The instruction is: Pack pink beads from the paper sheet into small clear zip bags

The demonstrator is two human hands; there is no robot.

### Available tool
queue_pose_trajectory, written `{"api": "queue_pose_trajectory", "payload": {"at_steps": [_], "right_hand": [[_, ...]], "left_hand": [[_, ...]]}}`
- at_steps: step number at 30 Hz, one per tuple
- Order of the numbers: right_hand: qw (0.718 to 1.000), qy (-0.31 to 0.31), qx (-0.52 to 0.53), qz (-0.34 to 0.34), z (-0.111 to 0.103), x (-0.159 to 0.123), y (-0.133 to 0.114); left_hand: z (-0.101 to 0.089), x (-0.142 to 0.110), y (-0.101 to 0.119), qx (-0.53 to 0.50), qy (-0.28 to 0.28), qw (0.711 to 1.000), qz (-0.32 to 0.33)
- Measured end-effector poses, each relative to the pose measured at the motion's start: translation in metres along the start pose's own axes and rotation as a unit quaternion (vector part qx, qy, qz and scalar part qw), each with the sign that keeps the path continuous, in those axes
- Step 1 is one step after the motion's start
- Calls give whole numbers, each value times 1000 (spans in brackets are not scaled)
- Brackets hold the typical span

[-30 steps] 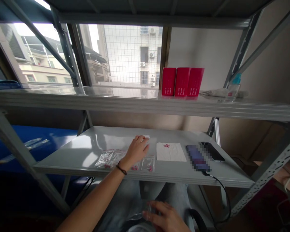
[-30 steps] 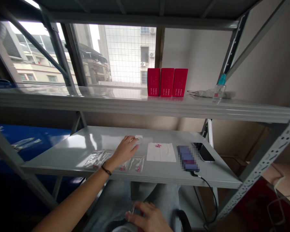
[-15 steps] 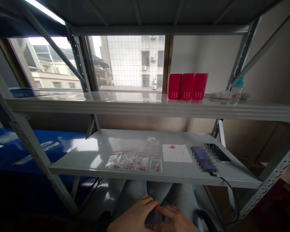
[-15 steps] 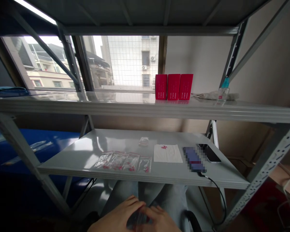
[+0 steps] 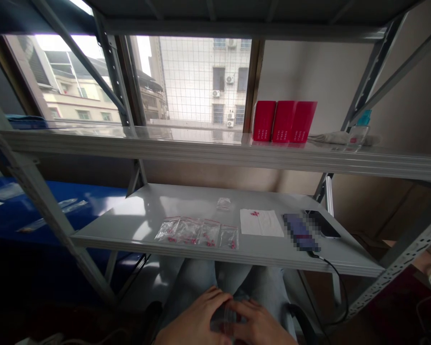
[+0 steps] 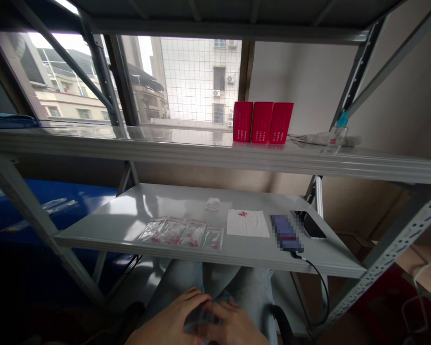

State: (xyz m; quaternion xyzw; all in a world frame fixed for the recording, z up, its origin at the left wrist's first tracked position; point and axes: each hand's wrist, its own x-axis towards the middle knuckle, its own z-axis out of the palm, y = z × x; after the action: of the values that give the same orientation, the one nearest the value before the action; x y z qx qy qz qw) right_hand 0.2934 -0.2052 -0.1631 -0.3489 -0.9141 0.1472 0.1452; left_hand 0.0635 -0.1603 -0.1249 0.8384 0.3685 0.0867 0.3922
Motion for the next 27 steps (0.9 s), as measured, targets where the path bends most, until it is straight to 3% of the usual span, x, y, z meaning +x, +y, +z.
{"api": "queue_pose_trajectory", "payload": {"at_steps": [3,7,10,13,17,19,22,27], "right_hand": [[997,13,70,21,-23,-6,-15],[979,118,166,1,-81,-16,-6],[956,247,150,53,-134,-3,39],[913,349,22,212,-170,32,104],[895,334,-23,294,-173,78,174],[894,313,-43,317,-162,87,192],[897,279,-74,335,-148,84,204],[912,219,-116,327,-140,78,204]], "left_hand": [[-1,0,-2,-21,20,999,25],[-14,4,-8,-122,76,985,97],[-36,24,-7,-273,128,941,154],[-58,66,6,-395,216,876,171],[-73,137,31,-501,352,768,191],[-73,164,39,-529,378,740,174],[-67,187,41,-518,392,746,146],[-55,185,30,-459,416,766,171]]}}
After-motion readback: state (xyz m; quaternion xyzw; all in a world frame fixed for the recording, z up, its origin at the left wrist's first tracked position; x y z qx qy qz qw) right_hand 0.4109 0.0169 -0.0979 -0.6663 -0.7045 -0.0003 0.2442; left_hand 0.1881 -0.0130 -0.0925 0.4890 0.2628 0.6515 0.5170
